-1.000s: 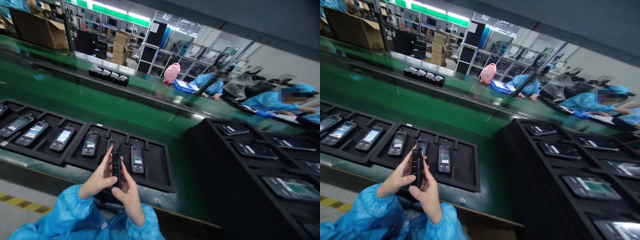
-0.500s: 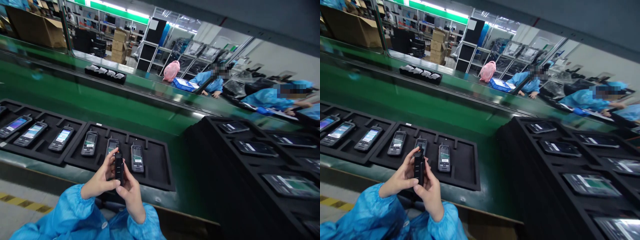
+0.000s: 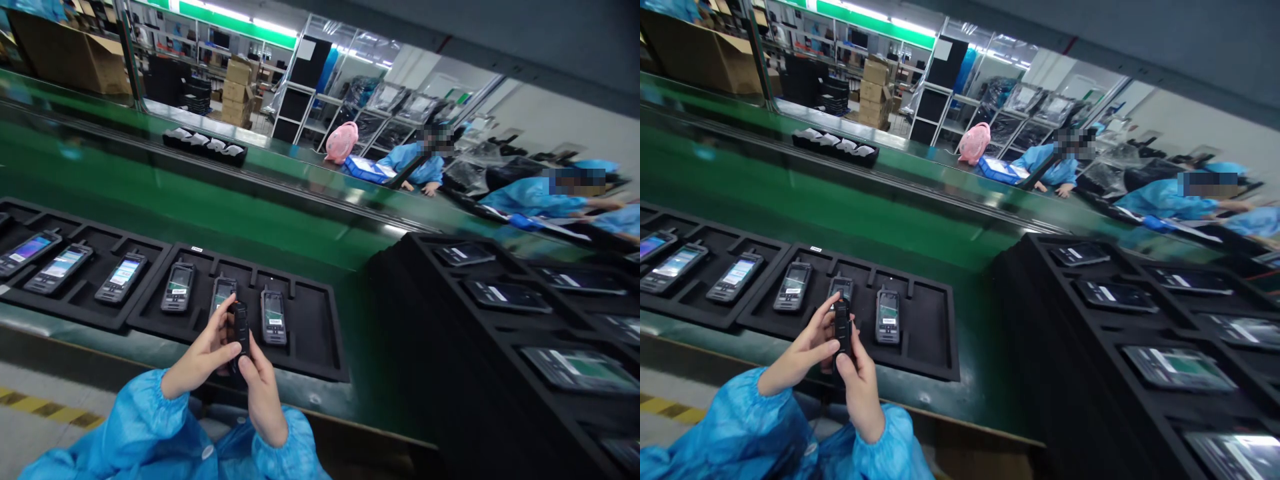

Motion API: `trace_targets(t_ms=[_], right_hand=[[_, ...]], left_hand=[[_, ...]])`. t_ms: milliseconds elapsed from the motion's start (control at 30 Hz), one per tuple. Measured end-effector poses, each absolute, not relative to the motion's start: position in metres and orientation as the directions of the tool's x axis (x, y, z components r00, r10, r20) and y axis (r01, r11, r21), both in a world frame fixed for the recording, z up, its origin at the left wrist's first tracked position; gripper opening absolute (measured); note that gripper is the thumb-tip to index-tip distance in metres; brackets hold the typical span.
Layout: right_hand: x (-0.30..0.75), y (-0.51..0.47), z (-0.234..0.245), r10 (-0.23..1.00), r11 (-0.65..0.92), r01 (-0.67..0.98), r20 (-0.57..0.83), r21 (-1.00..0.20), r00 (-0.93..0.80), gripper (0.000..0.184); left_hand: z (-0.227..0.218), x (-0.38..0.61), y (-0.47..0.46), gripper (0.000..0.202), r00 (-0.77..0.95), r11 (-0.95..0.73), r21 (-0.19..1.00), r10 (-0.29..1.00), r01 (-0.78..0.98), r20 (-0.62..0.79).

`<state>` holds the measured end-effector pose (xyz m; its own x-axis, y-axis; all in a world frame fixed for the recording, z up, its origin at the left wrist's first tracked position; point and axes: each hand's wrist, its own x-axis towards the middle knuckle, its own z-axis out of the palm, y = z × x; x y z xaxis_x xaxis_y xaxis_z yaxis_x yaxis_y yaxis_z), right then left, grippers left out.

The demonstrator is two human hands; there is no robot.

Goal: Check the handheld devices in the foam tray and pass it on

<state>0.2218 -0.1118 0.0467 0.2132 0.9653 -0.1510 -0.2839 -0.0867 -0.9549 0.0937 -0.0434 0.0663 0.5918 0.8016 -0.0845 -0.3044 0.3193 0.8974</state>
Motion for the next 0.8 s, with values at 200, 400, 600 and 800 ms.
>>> trace_targets(t_ms=[200, 400, 600, 800], right_hand=[[0.227, -0.110, 0.049, 0.971, -0.074, -0.275, -0.132, -0.959, 0.198, 0.058], [0.225, -0.110, 0.051, 0.966, -0.112, -0.433, -0.200, -0.894, 0.162, 0.058], [0.248, -0.111, 0.052, 0.941, -0.085, -0.400, -0.206, -0.913, 0.270, 0.051], [0.328, -0.103, 0.046, 0.800, -0.076, -0.114, -0.129, -0.991, 0.585, 0.056]], left_hand=[[0.065, 0.097, -0.047, 0.087, 0.576, 0.327, 0.917, 0.805, -0.228, -0.144], [0.058, 0.101, -0.047, 0.089, 0.564, 0.310, 0.934, 0.810, -0.178, -0.161], [0.054, 0.095, -0.045, 0.079, 0.550, 0.183, 0.981, 0.826, -0.063, -0.119], [0.034, 0.089, -0.040, 0.044, 0.492, -0.199, 0.948, 0.869, 0.249, 0.053]])
